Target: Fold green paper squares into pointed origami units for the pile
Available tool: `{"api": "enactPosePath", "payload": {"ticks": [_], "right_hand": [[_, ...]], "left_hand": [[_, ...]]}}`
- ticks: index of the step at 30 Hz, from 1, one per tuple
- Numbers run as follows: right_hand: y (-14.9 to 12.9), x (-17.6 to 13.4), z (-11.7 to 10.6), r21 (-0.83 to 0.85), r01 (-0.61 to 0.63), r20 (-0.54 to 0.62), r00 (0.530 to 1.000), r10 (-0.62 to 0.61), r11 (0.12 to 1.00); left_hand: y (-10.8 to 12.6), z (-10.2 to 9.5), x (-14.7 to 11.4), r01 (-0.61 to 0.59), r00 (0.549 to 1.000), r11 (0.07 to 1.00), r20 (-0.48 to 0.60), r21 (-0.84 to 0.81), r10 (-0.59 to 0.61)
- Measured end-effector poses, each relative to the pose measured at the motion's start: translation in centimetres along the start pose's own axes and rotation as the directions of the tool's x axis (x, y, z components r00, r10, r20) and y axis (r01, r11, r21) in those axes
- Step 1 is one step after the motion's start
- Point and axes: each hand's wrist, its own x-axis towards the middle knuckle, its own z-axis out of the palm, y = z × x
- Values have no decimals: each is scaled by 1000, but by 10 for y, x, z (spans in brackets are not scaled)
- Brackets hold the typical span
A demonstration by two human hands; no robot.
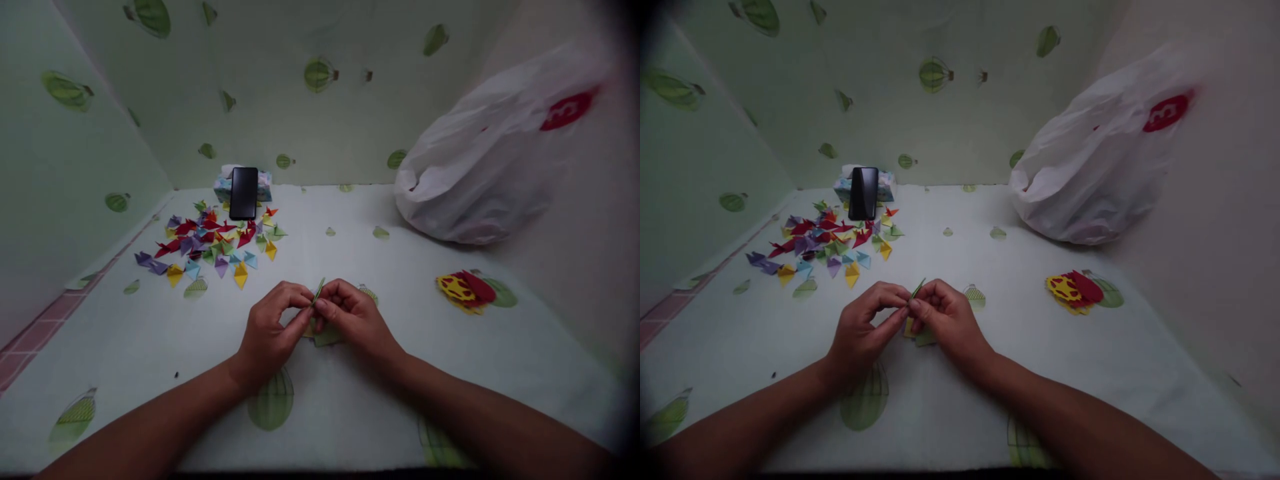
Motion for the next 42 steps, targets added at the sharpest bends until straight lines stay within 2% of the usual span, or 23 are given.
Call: {"api": "enactPosePath", "payload": {"ticks": [3,6,11,27,42], "right_hand": [[0,0,-1,-8,-1,-9,1000,1,1000],[0,0,-1,-17,3,-6,1000,-3,1000],[-1,-2,-1,-74,40,35,999,-38,996],[-2,-1,-2,-15,24,67,997,-23,1000],[-3,-3,-4,-43,47,106,994,-42,998]], "left_hand": [[3,-1,0,20,1000,1000,16,-17,-20],[6,-3,1,93,995,994,34,-54,-91],[4,-2,2,195,980,979,-20,-54,-196],[1,0,-1,197,980,975,31,-101,-195],[5,-2,3,292,956,932,46,-213,-289]]}}
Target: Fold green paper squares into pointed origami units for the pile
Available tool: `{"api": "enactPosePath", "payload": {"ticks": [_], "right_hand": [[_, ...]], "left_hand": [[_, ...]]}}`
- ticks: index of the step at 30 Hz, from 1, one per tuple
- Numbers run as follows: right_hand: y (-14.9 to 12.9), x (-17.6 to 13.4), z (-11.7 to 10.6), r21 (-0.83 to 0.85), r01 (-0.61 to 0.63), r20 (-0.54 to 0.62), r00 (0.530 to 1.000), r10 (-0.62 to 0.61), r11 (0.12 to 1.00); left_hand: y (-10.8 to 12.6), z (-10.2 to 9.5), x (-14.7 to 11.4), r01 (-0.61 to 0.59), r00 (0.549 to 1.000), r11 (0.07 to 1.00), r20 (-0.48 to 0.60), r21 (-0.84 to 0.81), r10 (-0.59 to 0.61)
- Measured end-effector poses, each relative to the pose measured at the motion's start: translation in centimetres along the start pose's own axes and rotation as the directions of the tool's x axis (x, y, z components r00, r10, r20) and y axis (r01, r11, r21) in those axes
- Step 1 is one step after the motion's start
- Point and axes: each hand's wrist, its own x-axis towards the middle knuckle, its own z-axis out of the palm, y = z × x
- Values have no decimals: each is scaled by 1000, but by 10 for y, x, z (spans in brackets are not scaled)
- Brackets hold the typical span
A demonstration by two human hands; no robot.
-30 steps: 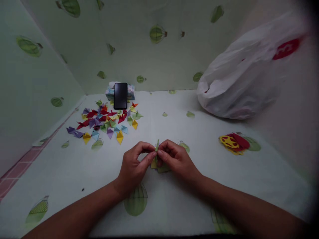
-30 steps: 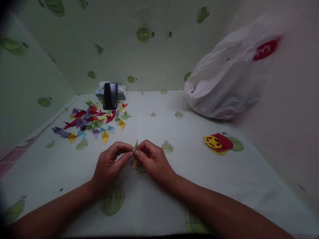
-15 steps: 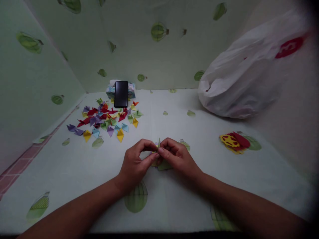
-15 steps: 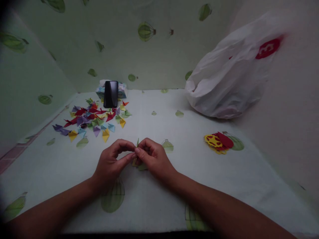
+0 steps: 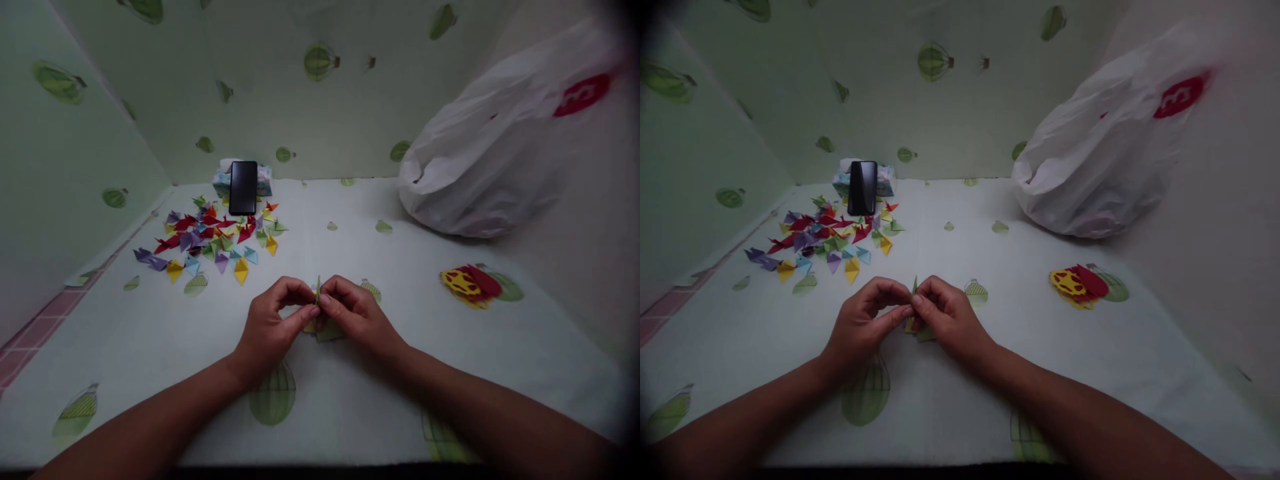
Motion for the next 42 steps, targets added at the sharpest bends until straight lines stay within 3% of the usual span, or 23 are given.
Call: {"api": "enactPosePath", "payload": {"ticks": [19,27,35,42], "right_hand": [[-1,0,1,-233,8,-35,999,-17,973],[0,2,-2,-437,105,-29,991,-131,893],[-1,1,-1,-451,137,-38,984,-172,882],[2,1,0,-430,145,-84,976,-199,891]], "left_hand": [[3,0,3,203,977,972,-42,-121,-209],[0,3,3,206,977,966,-22,-158,-212],[-2,4,0,152,987,985,-40,-82,-155],[0,4,1,135,990,976,-17,-173,-140]]}}
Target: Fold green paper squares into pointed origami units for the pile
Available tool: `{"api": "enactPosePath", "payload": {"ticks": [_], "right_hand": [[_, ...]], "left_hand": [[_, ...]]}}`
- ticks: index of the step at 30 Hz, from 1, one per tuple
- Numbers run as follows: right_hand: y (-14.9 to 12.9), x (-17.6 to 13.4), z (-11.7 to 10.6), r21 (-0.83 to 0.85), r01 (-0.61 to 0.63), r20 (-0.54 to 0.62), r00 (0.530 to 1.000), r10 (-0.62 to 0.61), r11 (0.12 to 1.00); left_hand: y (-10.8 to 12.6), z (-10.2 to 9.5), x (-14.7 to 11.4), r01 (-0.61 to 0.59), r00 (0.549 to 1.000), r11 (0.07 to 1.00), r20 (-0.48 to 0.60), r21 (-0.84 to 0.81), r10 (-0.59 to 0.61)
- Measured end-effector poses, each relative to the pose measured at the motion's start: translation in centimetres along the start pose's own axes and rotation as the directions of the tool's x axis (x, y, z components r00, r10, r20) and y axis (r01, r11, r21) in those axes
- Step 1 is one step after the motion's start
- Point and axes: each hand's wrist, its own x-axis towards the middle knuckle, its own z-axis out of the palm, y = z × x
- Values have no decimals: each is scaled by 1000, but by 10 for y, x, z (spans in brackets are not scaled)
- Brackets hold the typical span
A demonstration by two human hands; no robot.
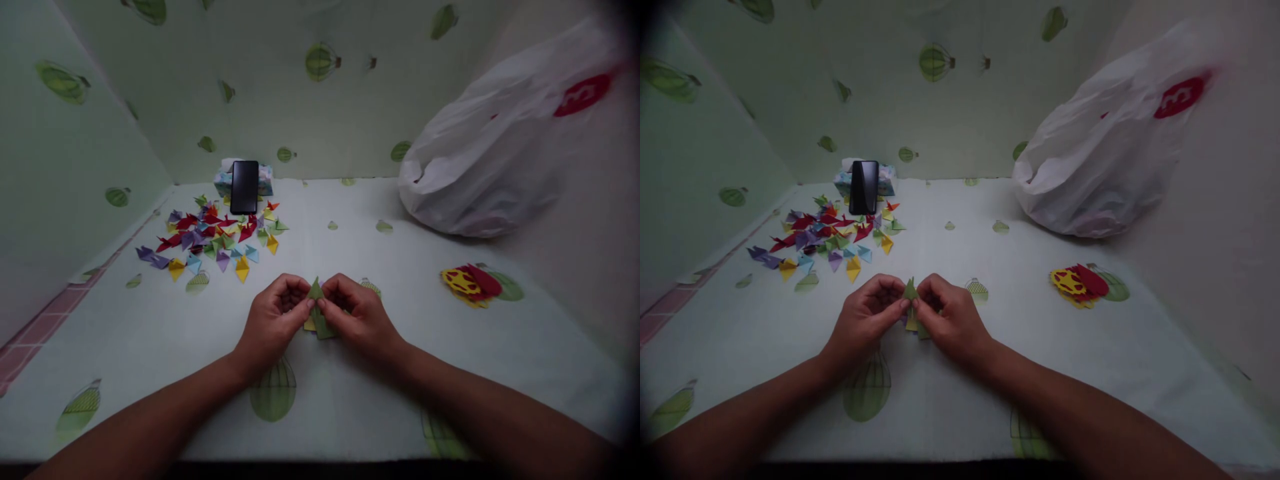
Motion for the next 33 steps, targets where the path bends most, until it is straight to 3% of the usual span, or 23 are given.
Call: {"api": "enactPosePath", "payload": {"ticks": [6,19,28,33], "right_hand": [[0,-1,-1,117,11,6,1000,-11,993],[-3,-1,-4,169,92,6,996,-94,981],[-2,-2,-4,41,197,-57,979,-194,980],[0,-1,-4,-29,291,-54,955,-293,956]], "left_hand": [[1,-2,0,-2,1000,1000,9,-9,2],[3,-4,2,-14,1000,997,-12,-80,13],[2,-4,1,78,995,983,69,-169,-67],[5,-3,3,137,986,983,111,-125,-123]]}}
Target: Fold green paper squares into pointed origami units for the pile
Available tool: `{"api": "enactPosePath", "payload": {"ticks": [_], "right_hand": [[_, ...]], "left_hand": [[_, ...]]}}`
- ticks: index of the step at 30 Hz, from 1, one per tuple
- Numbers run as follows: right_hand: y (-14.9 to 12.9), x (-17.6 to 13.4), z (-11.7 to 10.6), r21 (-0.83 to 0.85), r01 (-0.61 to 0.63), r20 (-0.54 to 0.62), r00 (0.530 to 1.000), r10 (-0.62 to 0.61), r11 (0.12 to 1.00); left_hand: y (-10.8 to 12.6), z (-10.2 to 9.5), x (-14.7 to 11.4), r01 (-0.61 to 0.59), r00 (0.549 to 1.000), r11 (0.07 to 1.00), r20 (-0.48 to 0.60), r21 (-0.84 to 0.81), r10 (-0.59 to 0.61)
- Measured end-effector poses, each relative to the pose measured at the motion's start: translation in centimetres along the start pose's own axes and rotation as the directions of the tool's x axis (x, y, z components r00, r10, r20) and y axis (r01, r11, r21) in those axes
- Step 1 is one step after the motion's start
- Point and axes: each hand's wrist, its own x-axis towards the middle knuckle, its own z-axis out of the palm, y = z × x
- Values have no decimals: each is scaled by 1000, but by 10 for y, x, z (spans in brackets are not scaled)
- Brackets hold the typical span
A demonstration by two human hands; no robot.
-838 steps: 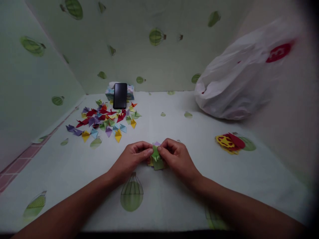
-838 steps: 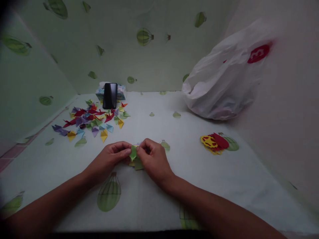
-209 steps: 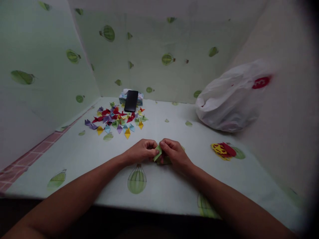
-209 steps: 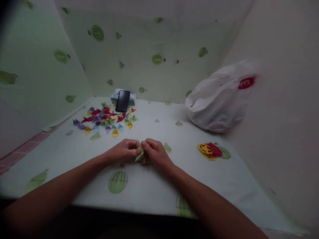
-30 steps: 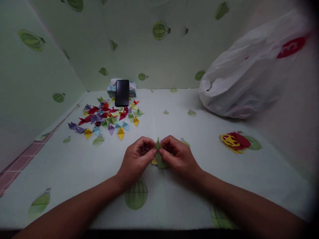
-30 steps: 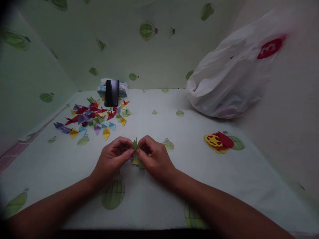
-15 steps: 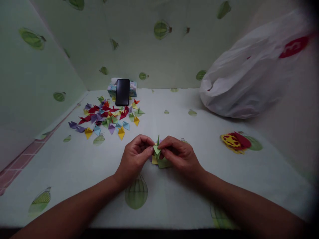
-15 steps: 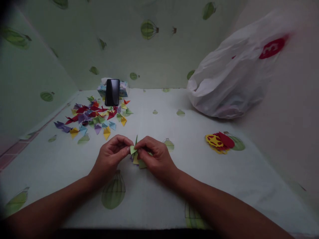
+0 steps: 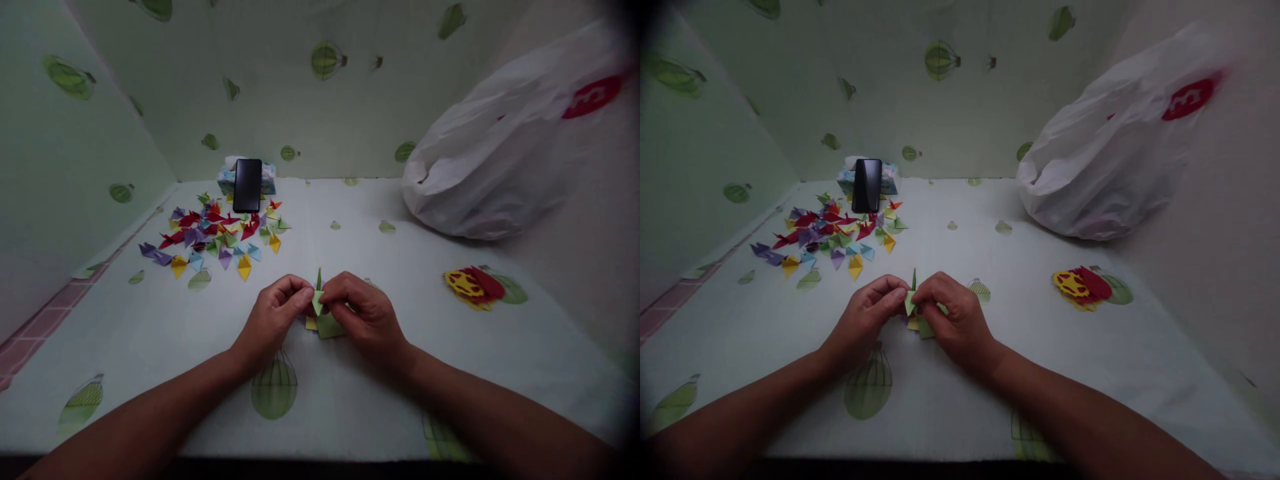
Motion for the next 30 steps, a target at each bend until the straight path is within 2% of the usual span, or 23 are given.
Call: {"api": "enactPosePath", "payload": {"ticks": [5,8,11,13,18,25,27,30], "right_hand": [[0,-1,1,-24,24,4,1000,-24,999],[-1,-1,2,78,-97,-3,995,98,992],[-2,-1,2,250,-259,22,965,262,933],[-2,1,1,274,-316,53,948,314,908],[-3,2,1,179,-319,48,948,315,931],[-1,3,1,214,-346,91,938,334,914],[1,3,2,210,-343,86,939,333,916],[1,2,3,152,-325,57,946,320,933]], "left_hand": [[1,0,1,-28,999,997,-26,72,30],[-2,-1,1,-63,995,988,-69,138,73],[-4,-1,1,-132,983,965,-95,227,157],[-4,-2,0,-192,970,935,-88,298,227],[-5,-2,-1,-324,929,840,-22,436,370],[-8,-3,-1,-426,881,770,24,476,473],[-8,-3,-1,-417,887,784,18,460,462],[-9,-2,0,-348,923,856,-22,383,385]]}}
